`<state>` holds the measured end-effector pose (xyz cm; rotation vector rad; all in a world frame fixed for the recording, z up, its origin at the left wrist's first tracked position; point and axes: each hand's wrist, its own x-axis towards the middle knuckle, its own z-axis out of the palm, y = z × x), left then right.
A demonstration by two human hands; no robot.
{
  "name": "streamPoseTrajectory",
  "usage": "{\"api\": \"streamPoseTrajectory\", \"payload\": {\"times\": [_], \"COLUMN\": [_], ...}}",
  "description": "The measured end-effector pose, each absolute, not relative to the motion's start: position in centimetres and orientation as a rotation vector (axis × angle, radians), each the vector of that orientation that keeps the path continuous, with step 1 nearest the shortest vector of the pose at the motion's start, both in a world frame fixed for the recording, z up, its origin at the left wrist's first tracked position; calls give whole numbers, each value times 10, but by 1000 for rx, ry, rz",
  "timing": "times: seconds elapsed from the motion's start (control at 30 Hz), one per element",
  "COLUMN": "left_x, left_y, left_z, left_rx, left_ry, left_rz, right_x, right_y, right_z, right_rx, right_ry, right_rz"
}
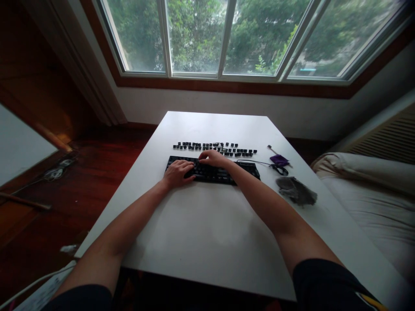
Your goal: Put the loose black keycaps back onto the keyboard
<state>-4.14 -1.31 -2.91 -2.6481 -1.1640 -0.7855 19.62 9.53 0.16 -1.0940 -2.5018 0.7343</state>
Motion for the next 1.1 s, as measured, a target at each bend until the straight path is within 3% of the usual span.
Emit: {"api": "streamPoseTrajectory", "payload": {"times": [0.63,1.1], "left_x": [-41,-39], "left_y": [-15,-15], "left_z": [-26,-22], "left_rx": [-2662,-2756], "left_ry": [-1227,-1102], "left_rz": [-821,-717], "right_x": [181,187], "right_y": [80,68], "right_z": [10,-9], "right_rx": [-1131,-1136], "right_ry": [-2750,-2543], "right_rz": [302,404]}}
